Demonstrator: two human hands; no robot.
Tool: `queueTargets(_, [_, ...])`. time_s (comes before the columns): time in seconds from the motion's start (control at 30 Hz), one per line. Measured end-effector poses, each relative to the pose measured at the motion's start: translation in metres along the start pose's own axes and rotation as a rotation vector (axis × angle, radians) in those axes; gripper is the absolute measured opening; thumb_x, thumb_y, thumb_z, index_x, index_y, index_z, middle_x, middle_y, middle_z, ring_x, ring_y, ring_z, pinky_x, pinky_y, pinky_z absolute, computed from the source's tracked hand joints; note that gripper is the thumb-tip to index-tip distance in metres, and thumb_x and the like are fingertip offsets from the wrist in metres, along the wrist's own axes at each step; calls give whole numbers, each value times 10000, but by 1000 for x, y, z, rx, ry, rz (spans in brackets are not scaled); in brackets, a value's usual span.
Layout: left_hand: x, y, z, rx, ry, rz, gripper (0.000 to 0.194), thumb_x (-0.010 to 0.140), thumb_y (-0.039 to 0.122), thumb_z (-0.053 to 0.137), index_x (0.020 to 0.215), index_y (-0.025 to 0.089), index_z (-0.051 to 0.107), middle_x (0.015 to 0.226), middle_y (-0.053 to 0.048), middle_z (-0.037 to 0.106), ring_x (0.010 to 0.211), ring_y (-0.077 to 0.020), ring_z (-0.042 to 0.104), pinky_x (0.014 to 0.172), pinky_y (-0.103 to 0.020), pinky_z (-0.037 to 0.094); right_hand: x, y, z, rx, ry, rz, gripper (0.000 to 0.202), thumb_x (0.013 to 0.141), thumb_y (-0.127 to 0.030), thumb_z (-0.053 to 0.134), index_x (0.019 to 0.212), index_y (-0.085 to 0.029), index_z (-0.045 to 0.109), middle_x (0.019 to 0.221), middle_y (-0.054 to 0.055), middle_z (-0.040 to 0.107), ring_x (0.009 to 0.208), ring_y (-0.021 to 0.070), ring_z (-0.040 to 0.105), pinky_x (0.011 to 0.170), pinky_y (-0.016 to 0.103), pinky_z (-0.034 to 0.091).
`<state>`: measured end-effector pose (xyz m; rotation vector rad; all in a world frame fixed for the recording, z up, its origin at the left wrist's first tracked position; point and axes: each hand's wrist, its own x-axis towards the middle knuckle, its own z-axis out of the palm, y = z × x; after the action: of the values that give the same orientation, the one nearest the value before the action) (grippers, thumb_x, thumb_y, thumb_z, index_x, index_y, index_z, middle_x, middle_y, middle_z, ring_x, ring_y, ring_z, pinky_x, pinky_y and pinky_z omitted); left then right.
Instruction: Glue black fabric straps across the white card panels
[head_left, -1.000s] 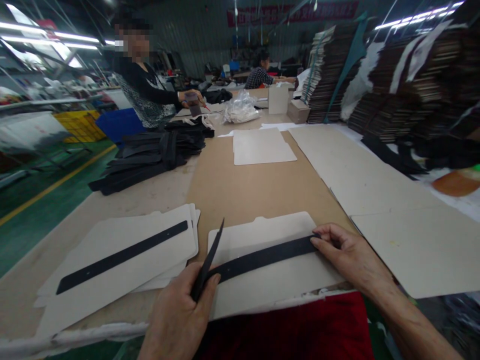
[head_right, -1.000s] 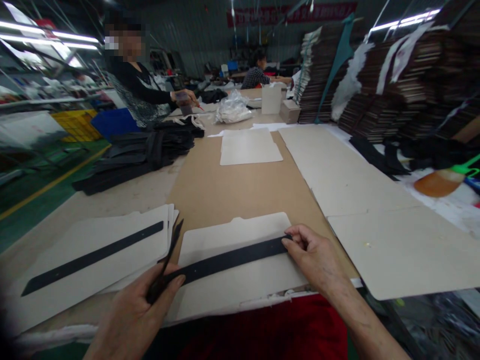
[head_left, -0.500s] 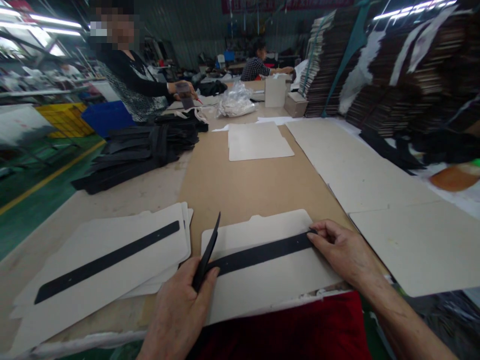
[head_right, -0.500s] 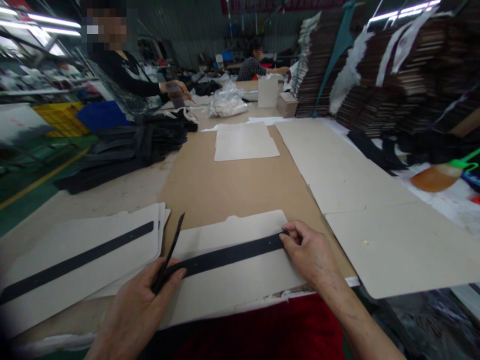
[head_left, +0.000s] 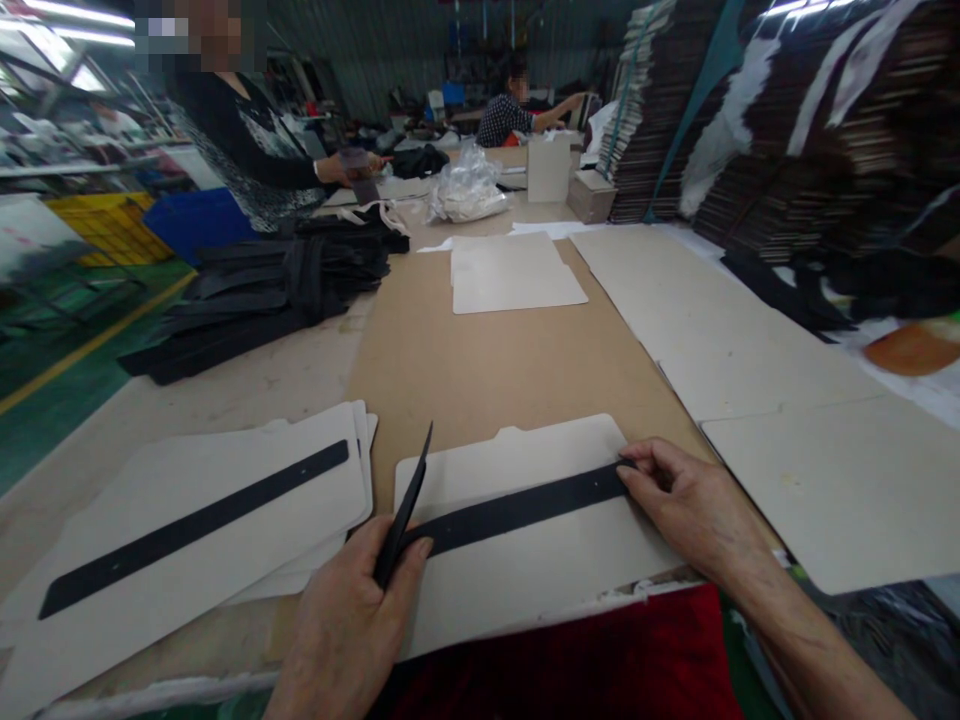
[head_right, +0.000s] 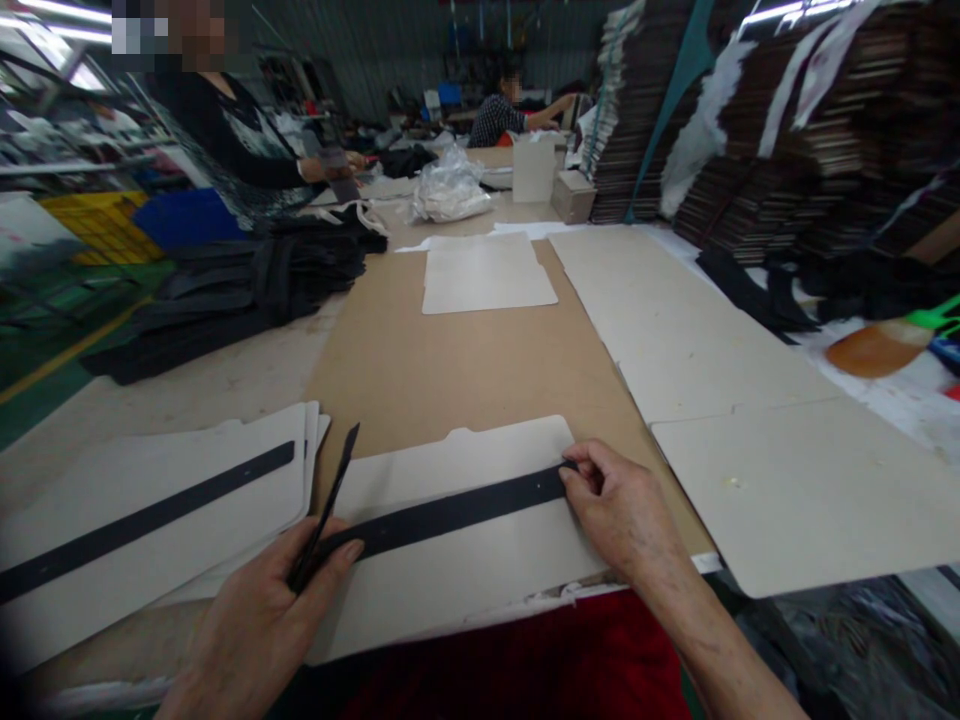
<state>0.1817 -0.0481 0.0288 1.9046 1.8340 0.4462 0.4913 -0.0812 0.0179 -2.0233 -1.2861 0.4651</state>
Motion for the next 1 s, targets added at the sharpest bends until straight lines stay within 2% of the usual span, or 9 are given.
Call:
queueTargets(0.3, [0, -3, 2, -8, -22, -32, 288, 843, 484, 509, 926, 257, 666, 911, -12, 760, 849, -244, 711, 722, -296, 526, 0, 0, -1, -19, -22, -15, 316, 733, -493, 534, 820, -219, 664, 610, -12, 597, 551, 165, 552, 552, 284, 403])
queueTargets(0.57, [1, 0, 2, -13, -19, -36, 287, 834, 459, 499, 945, 260, 674, 945, -21, 759, 891, -251, 706, 749, -308, 515, -2, 3, 4, -133, 15, -53, 264, 779, -438, 523, 865, -233, 666, 636, -14, 604, 582, 169, 577, 580, 294, 416])
queueTargets(0.67, [-1, 5, 2, -23, -23, -49, 262, 847, 421, 491, 941, 257, 672, 930, -22, 755, 879, -247, 701, 744, -307, 504, -3, 8, 6, -190, 46, -122, 268, 802, -419, 522, 907, -223, 670, 697, 5, 629, 627, 182, 607, 622, 309, 449])
queueTargets(0.73, [-3, 7, 2, -29, -14, -48, 237, 856, 391, 500, 942, 244, 666, 920, -29, 747, 865, -245, 695, 734, -310, 495, -5, 14, 8, -250, 109, -218, 278, 832, -413, 513, 944, -213, 670, 833, 39, 655, 705, 197, 636, 671, 328, 473])
queueTargets(0.8, [-7, 7, 1, -65, 3, -13, 205, 876, 373, 513, 930, 233, 653, 888, -26, 730, 838, -233, 683, 723, -306, 486, -6, 21, 10, -307, 159, -338, 259, 863, -397, 511, 967, -219, 669, 949, 57, 647, 761, 201, 651, 698, 335, 482])
queueTargets(0.9, [-15, 3, -2, -179, 9, 126, 167, 912, 345, 521, 872, 227, 633, 821, -4, 673, 780, -190, 642, 701, -277, 468, -7, 31, 11, -347, 149, -470, 194, 893, -366, 510, 945, -245, 652, 935, 40, 641, 762, 195, 661, 695, 329, 489])
queueTargets(1.0, [-24, -2, -6, -280, -56, 281, 189, 944, 293, 500, 821, 219, 623, 786, 7, 598, 747, -149, 598, 684, -245, 449, -8, 37, 12, -408, 145, -473, 175, 911, -366, 472, 942, -269, 615, 939, 20, 658, 757, 198, 669, 688, 339, 496])
